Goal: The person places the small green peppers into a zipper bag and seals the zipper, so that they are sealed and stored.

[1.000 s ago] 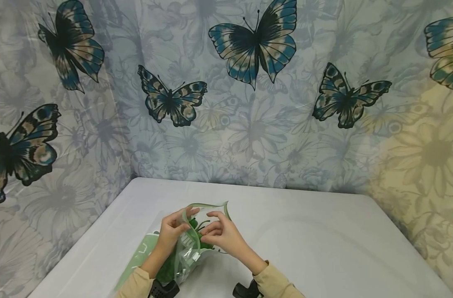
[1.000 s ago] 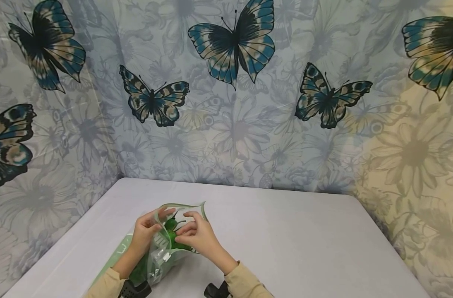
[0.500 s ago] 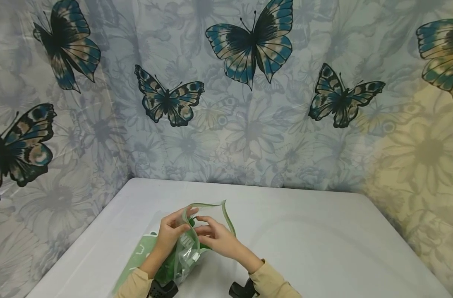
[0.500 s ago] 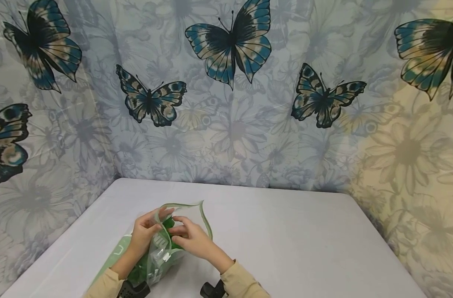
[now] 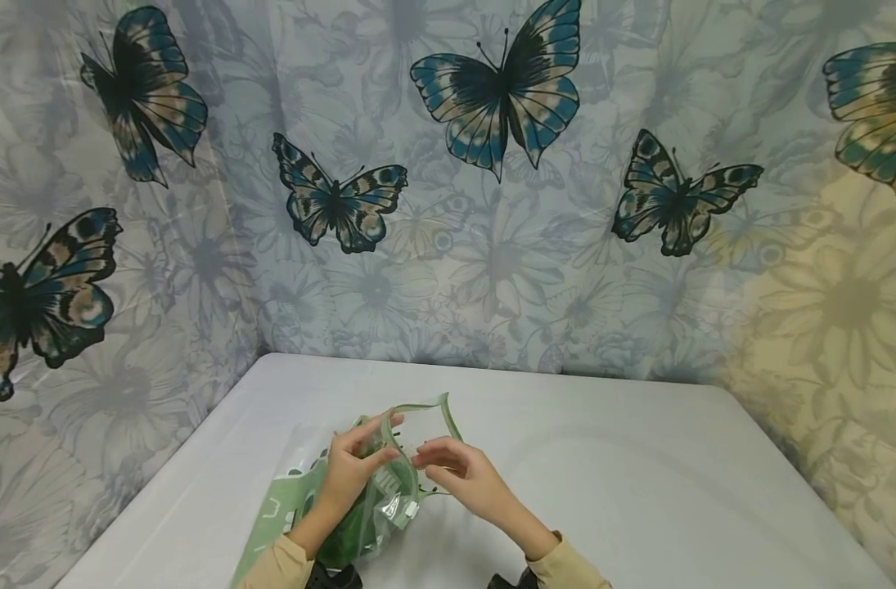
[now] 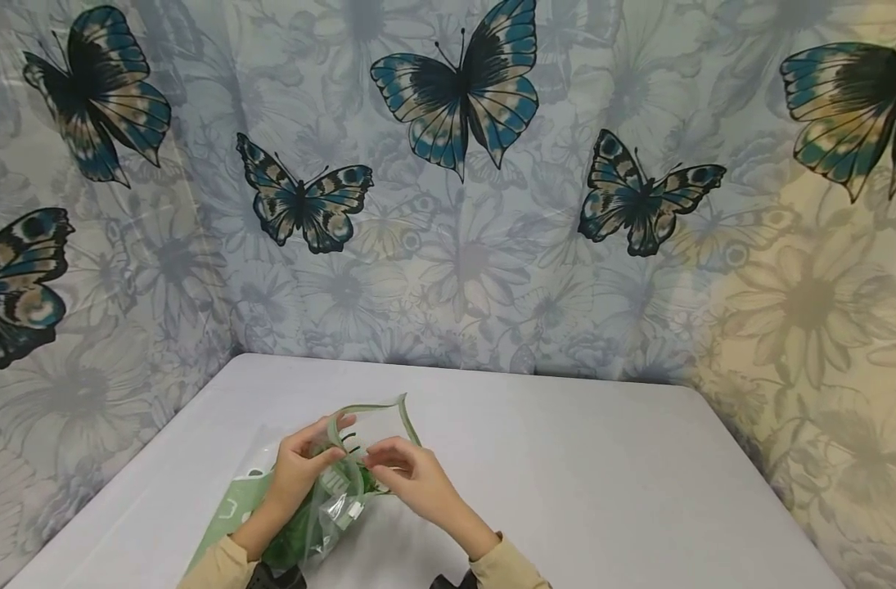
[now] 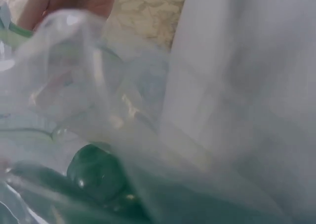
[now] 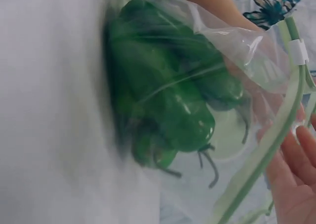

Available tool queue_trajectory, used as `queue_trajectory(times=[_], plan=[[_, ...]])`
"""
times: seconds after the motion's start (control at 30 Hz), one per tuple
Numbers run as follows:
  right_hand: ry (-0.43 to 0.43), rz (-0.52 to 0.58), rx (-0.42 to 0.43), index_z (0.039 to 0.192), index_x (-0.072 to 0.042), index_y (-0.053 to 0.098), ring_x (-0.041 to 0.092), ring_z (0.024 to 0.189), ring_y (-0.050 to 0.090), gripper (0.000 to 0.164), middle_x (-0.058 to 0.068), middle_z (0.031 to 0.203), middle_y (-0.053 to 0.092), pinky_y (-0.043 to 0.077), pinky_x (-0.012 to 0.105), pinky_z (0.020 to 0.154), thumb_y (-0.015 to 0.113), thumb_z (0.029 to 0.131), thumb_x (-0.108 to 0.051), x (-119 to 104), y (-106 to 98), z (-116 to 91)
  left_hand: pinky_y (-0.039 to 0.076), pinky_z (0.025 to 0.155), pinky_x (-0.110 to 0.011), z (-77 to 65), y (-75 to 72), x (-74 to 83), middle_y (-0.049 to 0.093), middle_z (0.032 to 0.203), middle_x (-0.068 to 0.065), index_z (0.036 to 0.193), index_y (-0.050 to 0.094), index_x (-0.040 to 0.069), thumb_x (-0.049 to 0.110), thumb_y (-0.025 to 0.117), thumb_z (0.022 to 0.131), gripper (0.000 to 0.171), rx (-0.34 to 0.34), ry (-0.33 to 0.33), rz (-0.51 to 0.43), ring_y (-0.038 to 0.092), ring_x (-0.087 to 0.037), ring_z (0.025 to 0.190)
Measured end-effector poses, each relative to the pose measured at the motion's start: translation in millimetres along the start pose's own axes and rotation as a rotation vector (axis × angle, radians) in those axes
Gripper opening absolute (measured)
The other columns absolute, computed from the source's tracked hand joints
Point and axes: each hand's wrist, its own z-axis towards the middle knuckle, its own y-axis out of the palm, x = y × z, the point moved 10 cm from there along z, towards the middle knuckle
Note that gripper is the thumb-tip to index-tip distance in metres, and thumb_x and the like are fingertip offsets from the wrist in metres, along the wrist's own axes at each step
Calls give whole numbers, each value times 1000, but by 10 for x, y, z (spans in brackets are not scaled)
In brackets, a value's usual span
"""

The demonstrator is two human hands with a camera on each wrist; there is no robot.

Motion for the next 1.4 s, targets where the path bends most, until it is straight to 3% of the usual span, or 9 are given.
queue_trajectory(times=[0.07, 0.17, 0.3, 0.4, 0.63, 0.83, 1.1, 1.27, 1.4], plan=[[-52, -2, 7, 107, 14, 52, 36, 95, 55, 19, 29, 102, 55, 47, 33, 80, 46, 90, 7, -110, -37, -108, 38, 91, -23, -2, 20, 59, 58, 102, -28, 114, 51, -16, -4, 68, 73, 46, 23, -12, 39, 52, -14, 108], [-111, -8, 1, 101, 14, 54, 34, 92, 57, 15, 28, 98, 56, 48, 35, 78, 49, 87, 10, -199, -47, -252, 43, 76, -17, -8, 51, 161, 59, 100, -26, 113, 51, -17, -3, 70, 72, 47, 38, -3, 101, 56, -2, 87], [-150, 7, -13, 101, 13, 55, 32, 91, 58, 17, 28, 97, 57, 48, 40, 77, 54, 83, 13, -150, -29, -352, 46, 73, -18, -40, 69, 205, 59, 100, -27, 114, 51, -16, -6, 71, 70, 49, 37, -5, 148, 56, 0, 88], [-173, 5, -19, 100, 12, 56, 32, 89, 58, 17, 26, 96, 58, 48, 42, 76, 55, 83, 13, -56, -26, -375, 43, 85, -30, -64, 76, 188, 60, 102, -24, 115, 52, -15, -8, 71, 68, 51, 39, -38, 193, 51, -13, 108], [-193, -40, -52, 102, 6, 60, 24, 94, 58, 17, 17, 99, 62, 48, 38, 76, 53, 86, 7, 33, -4, -474, 30, 84, -65, -93, 173, 126, 59, 108, -20, 116, 54, -11, -7, 71, 68, 52, 39, -125, 281, 38, -52, 110], [-230, -147, -10, 97, 2, 62, 22, 87, 59, 22, 13, 93, 63, 51, 34, 69, 60, 79, 13, -13, -21, -590, 27, 91, -56, -115, 318, 193, 59, 106, -22, 113, 54, -13, -7, 74, 64, 53, 13, 2, 305, 51, -38, 103], [-205, -94, -72, 100, 14, 58, 27, 88, 61, 21, 25, 95, 60, 51, 37, 69, 49, 81, 20, -13, -66, -698, 39, 90, -41, -194, 419, 361, 51, 117, -27, 114, 60, 0, -6, 75, 65, 52, 40, 155, 327, 47, -39, 109], [-132, -65, -77, 109, 14, 56, 23, 95, 59, 25, 24, 103, 59, 49, 42, 73, 44, 87, 16, 110, -145, -759, 41, 89, -29, -282, 456, 518, 51, 115, -28, 110, 61, 0, -2, 74, 70, 42, 63, 300, 246, 50, -37, 106], [-69, -69, -63, 111, 13, 55, 22, 98, 57, 24, 24, 107, 58, 48, 42, 75, 42, 90, 10, 210, -227, -840, 44, 84, -29, -340, 564, 645, 58, 103, -20, 102, 64, 1, 8, 70, 79, 25, 41, 473, 247, 54, -34, 95]])
